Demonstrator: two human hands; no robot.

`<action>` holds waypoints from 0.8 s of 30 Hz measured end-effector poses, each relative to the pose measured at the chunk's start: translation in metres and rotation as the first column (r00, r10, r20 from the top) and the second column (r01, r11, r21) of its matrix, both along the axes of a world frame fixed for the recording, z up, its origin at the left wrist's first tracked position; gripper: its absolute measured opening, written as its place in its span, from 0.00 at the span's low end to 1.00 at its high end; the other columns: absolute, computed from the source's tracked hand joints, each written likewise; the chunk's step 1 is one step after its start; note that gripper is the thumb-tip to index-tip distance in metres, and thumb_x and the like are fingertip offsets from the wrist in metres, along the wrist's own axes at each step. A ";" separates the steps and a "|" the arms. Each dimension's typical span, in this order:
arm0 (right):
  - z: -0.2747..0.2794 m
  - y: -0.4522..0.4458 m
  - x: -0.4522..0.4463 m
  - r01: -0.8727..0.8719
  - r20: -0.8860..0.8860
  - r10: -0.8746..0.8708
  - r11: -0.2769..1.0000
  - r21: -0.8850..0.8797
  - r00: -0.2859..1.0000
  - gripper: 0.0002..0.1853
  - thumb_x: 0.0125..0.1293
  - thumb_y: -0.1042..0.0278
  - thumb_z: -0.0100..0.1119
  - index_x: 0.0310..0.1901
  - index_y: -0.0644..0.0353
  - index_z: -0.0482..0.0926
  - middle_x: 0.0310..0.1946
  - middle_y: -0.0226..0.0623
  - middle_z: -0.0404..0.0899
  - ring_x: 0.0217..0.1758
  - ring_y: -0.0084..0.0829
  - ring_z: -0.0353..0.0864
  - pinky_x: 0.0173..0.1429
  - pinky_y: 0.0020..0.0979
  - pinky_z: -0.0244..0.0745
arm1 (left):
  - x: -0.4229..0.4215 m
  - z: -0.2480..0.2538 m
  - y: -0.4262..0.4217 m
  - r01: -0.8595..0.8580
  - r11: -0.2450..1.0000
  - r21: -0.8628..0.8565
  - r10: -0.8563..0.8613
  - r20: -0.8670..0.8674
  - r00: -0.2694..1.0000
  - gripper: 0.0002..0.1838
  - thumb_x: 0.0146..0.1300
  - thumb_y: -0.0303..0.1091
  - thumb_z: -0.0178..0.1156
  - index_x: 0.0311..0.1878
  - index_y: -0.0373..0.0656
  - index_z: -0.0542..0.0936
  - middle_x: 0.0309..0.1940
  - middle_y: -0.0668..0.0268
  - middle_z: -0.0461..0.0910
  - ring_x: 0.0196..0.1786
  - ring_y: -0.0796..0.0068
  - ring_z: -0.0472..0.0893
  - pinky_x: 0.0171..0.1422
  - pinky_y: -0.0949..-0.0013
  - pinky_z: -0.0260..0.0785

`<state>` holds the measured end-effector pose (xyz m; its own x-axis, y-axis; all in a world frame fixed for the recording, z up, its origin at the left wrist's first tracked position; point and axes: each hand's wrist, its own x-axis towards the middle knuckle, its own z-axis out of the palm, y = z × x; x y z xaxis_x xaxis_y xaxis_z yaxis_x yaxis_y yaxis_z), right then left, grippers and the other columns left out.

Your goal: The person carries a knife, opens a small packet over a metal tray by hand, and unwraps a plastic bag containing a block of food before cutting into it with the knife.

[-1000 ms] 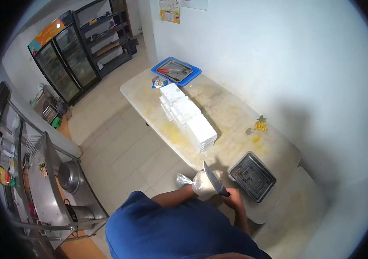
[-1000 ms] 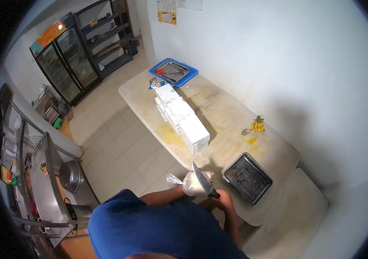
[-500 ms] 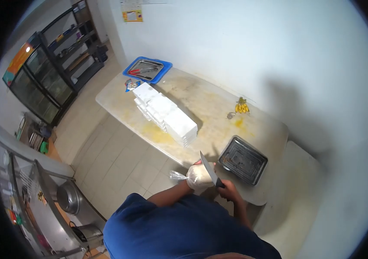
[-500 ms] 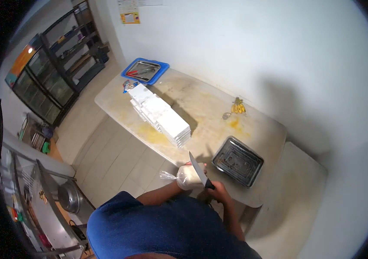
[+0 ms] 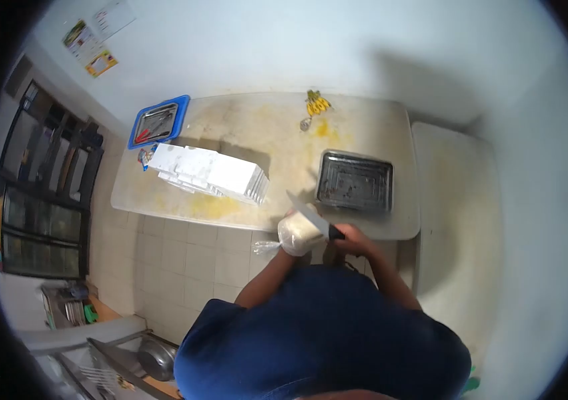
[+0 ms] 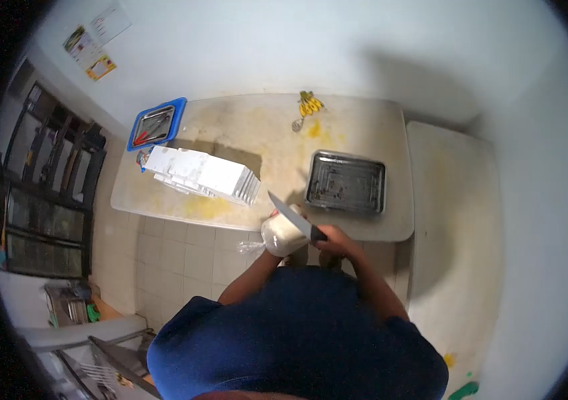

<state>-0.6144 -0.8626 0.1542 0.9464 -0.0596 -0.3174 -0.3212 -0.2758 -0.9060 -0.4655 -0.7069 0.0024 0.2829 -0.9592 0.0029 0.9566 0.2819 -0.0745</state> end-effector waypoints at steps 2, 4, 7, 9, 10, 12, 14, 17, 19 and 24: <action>-0.008 -0.001 -0.002 0.045 -0.001 -0.045 0.997 0.061 0.999 0.13 0.58 0.68 0.60 0.43 0.65 0.80 0.32 0.39 0.81 0.36 0.27 0.78 0.43 0.32 0.74 | -0.002 0.025 0.000 0.014 1.000 0.011 -0.013 -0.072 0.997 0.34 0.67 0.58 0.48 0.66 0.41 0.69 0.53 0.46 0.79 0.55 0.46 0.80 0.59 0.41 0.73; -0.020 -0.002 -0.003 0.023 0.099 -0.021 0.999 -0.025 0.995 0.14 0.58 0.67 0.59 0.44 0.65 0.80 0.33 0.41 0.82 0.37 0.29 0.79 0.44 0.33 0.75 | -0.001 0.024 -0.007 0.032 0.998 -0.046 -0.034 -0.041 0.999 0.34 0.66 0.59 0.48 0.66 0.43 0.68 0.54 0.47 0.77 0.56 0.47 0.78 0.60 0.41 0.72; -0.038 0.003 -0.009 0.011 0.023 -0.006 0.974 -0.226 1.000 0.17 0.58 0.66 0.59 0.47 0.65 0.79 0.36 0.44 0.83 0.39 0.34 0.82 0.46 0.35 0.77 | -0.001 0.026 -0.017 0.076 0.975 -0.208 -0.069 0.041 0.997 0.36 0.66 0.62 0.48 0.68 0.45 0.67 0.56 0.48 0.76 0.58 0.48 0.77 0.61 0.40 0.71; -0.033 0.006 -0.014 0.039 -0.077 -0.059 0.972 -0.232 0.995 0.21 0.57 0.65 0.59 0.52 0.64 0.78 0.40 0.47 0.84 0.42 0.37 0.83 0.49 0.38 0.77 | 0.004 0.045 -0.013 0.101 0.975 -0.200 -0.103 -0.002 0.995 0.38 0.66 0.64 0.48 0.69 0.45 0.66 0.57 0.48 0.75 0.59 0.47 0.75 0.62 0.40 0.70; -0.022 0.004 -0.015 0.079 -0.118 -0.099 0.983 -0.165 0.988 0.23 0.56 0.65 0.59 0.54 0.63 0.78 0.42 0.49 0.84 0.44 0.39 0.83 0.50 0.39 0.77 | 0.011 0.042 -0.009 0.086 0.992 -0.095 -0.090 -0.043 0.995 0.40 0.65 0.66 0.49 0.70 0.46 0.66 0.57 0.48 0.74 0.58 0.48 0.75 0.64 0.41 0.68; -0.045 -0.003 -0.026 0.168 -0.006 -0.172 0.972 -0.166 0.985 0.24 0.56 0.67 0.57 0.56 0.63 0.78 0.38 0.43 0.85 0.39 0.33 0.83 0.45 0.37 0.79 | 0.019 0.042 -0.004 0.074 0.997 -0.032 -0.076 -0.048 0.996 0.39 0.65 0.67 0.50 0.68 0.46 0.67 0.55 0.50 0.73 0.56 0.50 0.74 0.66 0.44 0.65; -0.042 -0.003 -0.032 0.326 -0.034 -0.332 0.938 -0.119 0.942 0.22 0.60 0.64 0.66 0.54 0.62 0.80 0.33 0.37 0.84 0.31 0.26 0.80 0.37 0.33 0.77 | 0.026 0.066 -0.006 0.074 0.994 -0.081 -0.074 0.004 0.997 0.36 0.66 0.65 0.50 0.66 0.47 0.68 0.51 0.54 0.72 0.55 0.52 0.72 0.65 0.46 0.63; -0.040 -0.004 -0.045 0.438 -0.002 -0.442 0.889 -0.131 0.897 0.22 0.61 0.59 0.69 0.53 0.62 0.81 0.31 0.35 0.83 0.29 0.24 0.79 0.34 0.31 0.75 | 0.037 0.081 -0.002 0.082 0.992 -0.090 -0.079 0.040 0.996 0.34 0.66 0.63 0.49 0.66 0.48 0.67 0.51 0.54 0.71 0.55 0.52 0.70 0.65 0.44 0.62; -0.013 -0.002 -0.041 0.416 -0.051 -0.429 0.893 -0.172 0.902 0.22 0.57 0.63 0.65 0.53 0.64 0.79 0.35 0.45 0.84 0.35 0.31 0.82 0.42 0.35 0.75 | 0.047 0.081 -0.004 0.103 0.991 -0.089 -0.096 0.082 0.992 0.34 0.66 0.63 0.48 0.67 0.48 0.67 0.51 0.54 0.72 0.54 0.52 0.71 0.65 0.44 0.62; -0.023 0.001 -0.033 0.372 0.178 -0.336 0.894 -0.250 0.925 0.19 0.53 0.72 0.60 0.49 0.65 0.80 0.34 0.48 0.84 0.38 0.37 0.83 0.48 0.36 0.76 | 0.058 0.078 -0.008 0.129 0.985 0.111 -0.137 0.066 0.988 0.37 0.66 0.65 0.47 0.67 0.44 0.69 0.56 0.52 0.74 0.58 0.49 0.73 0.67 0.41 0.62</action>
